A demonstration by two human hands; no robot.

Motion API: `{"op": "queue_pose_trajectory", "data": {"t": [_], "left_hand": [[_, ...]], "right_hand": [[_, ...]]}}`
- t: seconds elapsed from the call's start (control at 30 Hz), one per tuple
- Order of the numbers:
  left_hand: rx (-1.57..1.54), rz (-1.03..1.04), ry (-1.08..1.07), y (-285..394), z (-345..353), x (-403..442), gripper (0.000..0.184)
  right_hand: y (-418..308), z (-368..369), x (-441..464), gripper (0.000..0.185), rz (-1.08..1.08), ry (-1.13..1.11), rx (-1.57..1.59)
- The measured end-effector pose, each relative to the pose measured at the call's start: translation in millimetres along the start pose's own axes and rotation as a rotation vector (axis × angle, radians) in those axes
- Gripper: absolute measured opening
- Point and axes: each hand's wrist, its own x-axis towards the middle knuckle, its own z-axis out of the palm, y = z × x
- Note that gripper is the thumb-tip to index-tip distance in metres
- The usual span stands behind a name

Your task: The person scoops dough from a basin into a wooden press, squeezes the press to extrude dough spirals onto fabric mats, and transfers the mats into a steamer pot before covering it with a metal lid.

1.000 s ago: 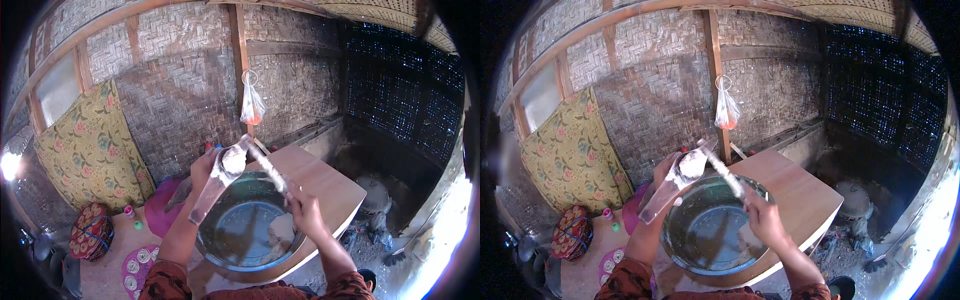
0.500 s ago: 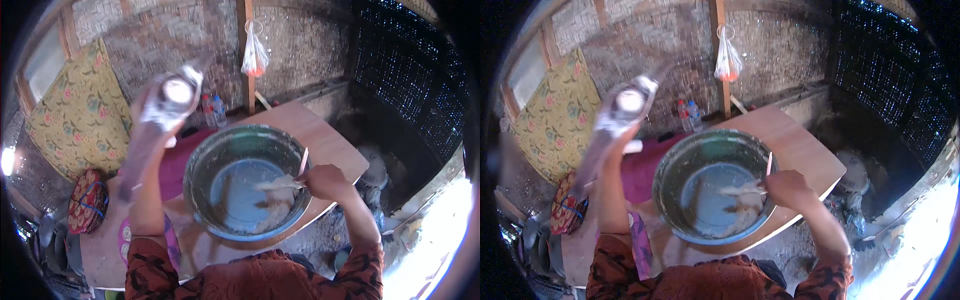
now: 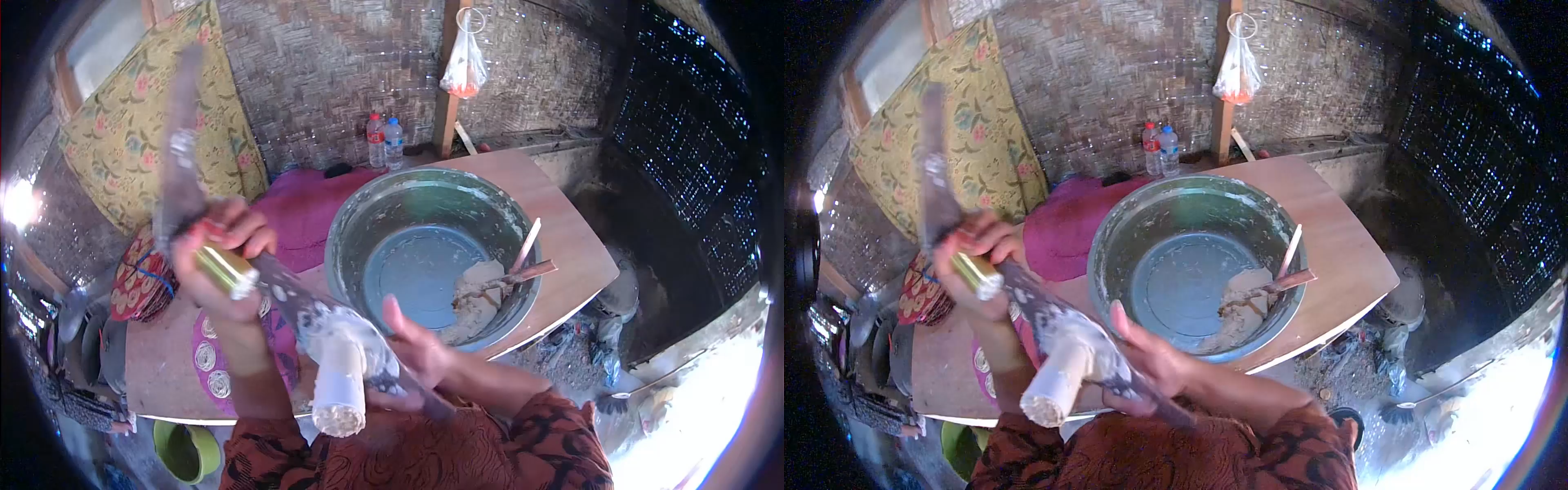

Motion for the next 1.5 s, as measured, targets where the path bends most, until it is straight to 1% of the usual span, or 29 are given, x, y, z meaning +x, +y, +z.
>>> {"op": "queue_pose_trajectory", "data": {"t": [0.1, 0.13, 0.17, 0.2, 0.23, 0.27, 0.33, 0.37, 0.4, 0.5, 0.57, 0.6, 0.67, 0.7, 0.73, 0.83, 0.9, 0.93, 0.97, 1.03, 1.07, 1.1, 1.13, 1.17, 1.23, 1.3, 1.37, 1.43, 1.5], "left_hand": [[0.247, -0.029, 0.326, 11, -49, -43, 0.029], [0.635, 0.147, 0.493, 15, -84, -60, 0.034], [1.019, 0.326, 0.668, 20, -116, -80, 0.038], [1.529, 0.022, 0.74, 34, -132, -107, 0.037], [2.042, -0.309, 0.706, 48, -148, -134, 0.035], [2.157, -0.535, 0.601, 51, -159, -155, 0.036], [1.786, -0.561, 0.558, 51, -155, -174, 0.038], [1.503, -0.499, 0.565, 52, -147, -177, 0.039], [1.233, -0.451, 0.556, 57, -130, -181, 0.039], [0.861, -0.425, 0.44, 91, -76, -193, 0.042], [0.877, -0.479, 0.36, 116, -59, -199, 0.044], [0.947, -0.528, 0.311, 125, -58, -203, 0.045], [1.25, -0.686, 0.109, 125, -83, -207, 0.049], [1.552, -0.835, -0.127, 125, -91, -205, 0.053], [1.579, -0.67, -0.227, 129, -86, -203, 0.057], [1.454, -0.648, -0.132, 134, -109, -225, 0.057], [1.304, -0.568, -0.078, 135, -131, -246, 0.06], [1.269, -0.68, -0.029, 147, -134, -247, 0.064], [1.229, -0.787, 0.017, 157, -138, -249, 0.069], [1.127, -0.787, 0.185, 194, -116, -242, 0.073], [1.019, -0.774, 0.11, 210, -117, -235, 0.079], [0.91, -0.755, 0.038, 225, -119, -227, 0.086], [0.985, -0.735, -0.055, 248, -110, -210, 0.095], [0.791, -0.419, 0.005, 250, -118, -206, 0.092], [0.25, -0.112, 0.004, 269, -113, -161, 0.076], [-0.283, -0.048, 0.038, 272, -119, -135, 0.075], [0.076, -0.13, 0.089, 264, -146, -119, 0.082], [0.065, -0.15, 0.204, 249, -186, -123, 0.08], [-0.338, -0.265, 0.464, 229, -241, -141, 0.072]], "right_hand": [[21, 2, 12, 0.08, -0.05, -0.114, 0.221], [21, 3, 21, 0.081, -0.053, -0.167, 0.287], [18, 7, 27, 0.082, -0.113, -0.091, 0.21], [15, 11, 33, 0.083, -0.167, -0.01, 0.128], [11, 16, 33, 0.084, -0.287, 0.197, -0.101], [9, 20, 38, 0.084, -0.263, 0.182, -0.109], [8, 29, 51, 0.084, -0.531, 0.393, -0.573], [9, 34, 60, 0.084, -0.512, 0.387, -0.584], [11, 39, 71, 0.085, -0.562, 0.396, -0.809], [14, 65, 94, 0.086, -0.534, 0.347, -1.143], [4, 97, 107, 0.085, -0.452, 0.22, -1.471], [2, 113, 114, 0.083, -0.322, 0.189, -1.448], [13, 125, 130, 0.082, -0.303, 0.157, -1.538], [18, 130, 138, 0.082, -0.298, 0.129, -1.63], [23, 138, 145, 0.082, -0.293, 0.128, -1.636], [44, 154, 170, 0.08, -0.16, 0.158, -1.644], [61, 146, 183, 0.085, -0.086, 0.158, -1.545], [66, 142, 188, 0.085, -0.076, 0.149, -1.543], [66, 137, 193, 0.089, 0.017, 0.093, -1.159], [66, 104, 183, 0.098, 0.296, -0.083, -0.549], [76, 81, 174, 0.102, 0.475, -0.208, -0.323], [92, 70, 168, 0.103, 0.513, -0.323, -0.146], [106, 70, 170, 0.103, 0.458, -0.404, 0.0], [120, 72, 177, 0.103, 0.402, -0.466, 0.11], [134, 81, 199, 0.104, 0.312, -0.553, 0.234], [138, 88, 212, 0.105, 0.263, -0.595, 0.269], [134, 91, 208, 0.106, 0.252, -0.566, 0.248], [130, 87, 193, 0.107, 0.297, -0.406, 0.158], [126, 73, 185, 0.1, 0.414, -0.09, 0.015]]}}
